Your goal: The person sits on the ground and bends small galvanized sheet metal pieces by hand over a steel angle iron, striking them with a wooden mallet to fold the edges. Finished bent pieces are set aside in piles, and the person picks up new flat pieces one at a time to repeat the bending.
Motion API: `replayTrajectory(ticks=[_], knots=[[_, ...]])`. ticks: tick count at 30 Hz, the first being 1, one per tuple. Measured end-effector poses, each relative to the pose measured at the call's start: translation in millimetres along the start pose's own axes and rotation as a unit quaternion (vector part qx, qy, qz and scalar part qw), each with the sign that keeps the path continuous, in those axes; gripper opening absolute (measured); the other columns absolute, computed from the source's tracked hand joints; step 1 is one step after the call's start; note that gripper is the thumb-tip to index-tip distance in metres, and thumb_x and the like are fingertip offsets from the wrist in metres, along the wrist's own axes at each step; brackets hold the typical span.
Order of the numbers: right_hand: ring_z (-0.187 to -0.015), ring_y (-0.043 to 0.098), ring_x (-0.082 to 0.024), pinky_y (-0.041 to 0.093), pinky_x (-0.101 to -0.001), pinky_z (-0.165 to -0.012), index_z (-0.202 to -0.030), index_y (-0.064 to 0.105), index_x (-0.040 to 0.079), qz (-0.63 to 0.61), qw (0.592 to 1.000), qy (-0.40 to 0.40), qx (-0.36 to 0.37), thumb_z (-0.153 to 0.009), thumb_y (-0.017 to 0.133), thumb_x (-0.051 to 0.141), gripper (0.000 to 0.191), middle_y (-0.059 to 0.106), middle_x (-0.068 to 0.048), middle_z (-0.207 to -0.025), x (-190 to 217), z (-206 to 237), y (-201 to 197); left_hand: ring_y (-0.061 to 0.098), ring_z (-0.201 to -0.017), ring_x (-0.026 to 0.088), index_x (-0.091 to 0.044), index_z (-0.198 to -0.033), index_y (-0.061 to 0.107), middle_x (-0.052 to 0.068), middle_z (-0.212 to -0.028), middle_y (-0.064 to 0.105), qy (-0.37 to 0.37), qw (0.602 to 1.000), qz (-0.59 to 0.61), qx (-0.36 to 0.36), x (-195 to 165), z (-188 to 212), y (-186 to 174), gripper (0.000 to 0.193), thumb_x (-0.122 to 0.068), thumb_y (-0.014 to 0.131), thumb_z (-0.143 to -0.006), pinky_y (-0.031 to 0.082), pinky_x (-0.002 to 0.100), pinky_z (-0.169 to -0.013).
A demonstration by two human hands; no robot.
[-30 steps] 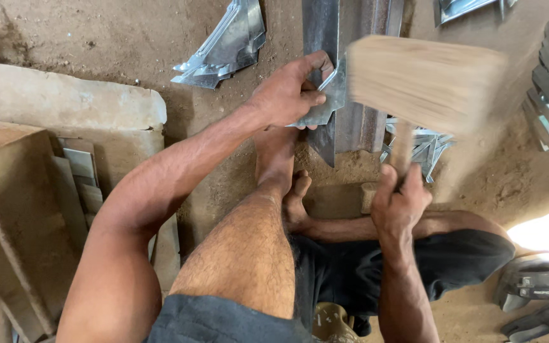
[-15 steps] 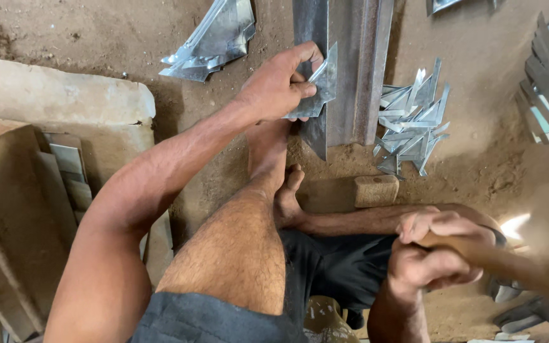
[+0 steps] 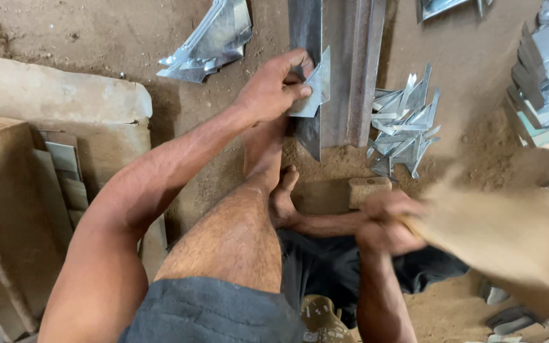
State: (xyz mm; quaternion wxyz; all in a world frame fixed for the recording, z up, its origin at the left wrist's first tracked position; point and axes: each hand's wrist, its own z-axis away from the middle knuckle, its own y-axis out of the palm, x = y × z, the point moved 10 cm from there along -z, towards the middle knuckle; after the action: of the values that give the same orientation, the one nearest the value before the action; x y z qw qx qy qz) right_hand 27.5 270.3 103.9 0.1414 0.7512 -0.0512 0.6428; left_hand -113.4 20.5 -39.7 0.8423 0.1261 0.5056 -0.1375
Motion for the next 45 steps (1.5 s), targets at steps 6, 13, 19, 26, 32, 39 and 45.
replayTrajectory(ticks=[6,13,19,26,32,39,45], knots=[[-0.052,0.054,-0.013,0.043,-0.0277,-0.046,-0.091,0.061,0.000,0.362,0.918,0.136,0.092,-0.108,0.049,0.028,0.035,0.057,-0.004,-0.063,-37,-20,8,0.059,-0.076,0.007,-0.009,-0.098,0.056,-0.003,-0.078,0.055,0.026,0.999,0.042,-0.002,12,-9,0,0.021,0.003,0.072,-0.092,0.054,0.027,-0.071],[-0.057,0.056,-0.011,0.046,-0.0279,-0.050,-0.094,0.060,0.005,0.121,0.986,0.115,0.004,-0.108,0.048,0.039,0.039,0.058,-0.003,-0.068,-15,-13,7,0.052,-0.076,0.005,-0.008,-0.097,0.059,-0.007,-0.078,0.053,0.052,0.993,0.101,0.002,21,-12,0,0.021,0.005,0.073,-0.092,0.048,0.024,-0.071],[-0.053,0.048,-0.014,0.040,-0.0301,-0.045,-0.090,0.053,0.008,0.248,0.933,0.259,-0.019,-0.106,0.048,0.036,0.033,0.050,-0.003,-0.066,-73,-21,-28,0.054,-0.079,0.005,-0.009,-0.097,0.061,-0.007,-0.083,0.056,0.055,0.992,0.115,-0.002,17,-7,-3,0.018,-0.004,0.078,-0.091,0.049,0.025,-0.071],[-0.049,0.044,-0.017,0.040,-0.0306,-0.044,-0.120,0.059,0.017,-0.084,0.974,0.165,-0.130,-0.099,0.016,0.073,0.074,0.049,-0.004,-0.063,-29,-6,-47,0.060,-0.076,0.007,-0.008,-0.083,0.065,-0.004,-0.079,0.065,0.039,0.995,0.083,-0.043,15,-16,-16,0.029,-0.016,0.093,-0.079,0.054,0.026,-0.072],[-0.047,0.048,-0.012,0.040,-0.0280,-0.040,-0.090,0.058,0.008,0.117,0.912,0.393,-0.007,-0.103,0.047,0.058,0.052,0.052,0.002,-0.062,-146,15,-37,0.062,-0.073,0.007,-0.009,-0.080,0.068,-0.003,-0.077,0.068,0.074,0.993,0.080,-0.049,16,-21,-16,0.025,-0.017,0.092,-0.080,0.053,0.025,-0.069],[-0.042,0.048,-0.009,0.040,-0.0270,-0.034,-0.087,0.054,0.010,0.216,0.918,0.332,0.018,-0.108,0.046,0.031,0.031,0.052,0.002,-0.058,-146,21,-44,0.063,-0.079,0.012,-0.007,-0.084,0.067,0.001,-0.083,0.067,0.146,0.971,-0.046,-0.182,2,11,-9,0.025,-0.023,0.083,-0.092,0.052,0.029,-0.072],[-0.057,0.049,-0.006,0.039,-0.0226,-0.049,-0.101,0.057,0.003,0.223,0.936,0.265,-0.060,-0.113,0.052,0.018,0.020,0.055,0.001,-0.072,-82,25,-67,0.060,-0.085,0.025,-0.008,-0.094,0.058,0.012,-0.096,0.060,0.278,0.881,-0.281,-0.261,-66,70,28,0.034,-0.033,0.078,-0.084,0.051,0.039,-0.070]])
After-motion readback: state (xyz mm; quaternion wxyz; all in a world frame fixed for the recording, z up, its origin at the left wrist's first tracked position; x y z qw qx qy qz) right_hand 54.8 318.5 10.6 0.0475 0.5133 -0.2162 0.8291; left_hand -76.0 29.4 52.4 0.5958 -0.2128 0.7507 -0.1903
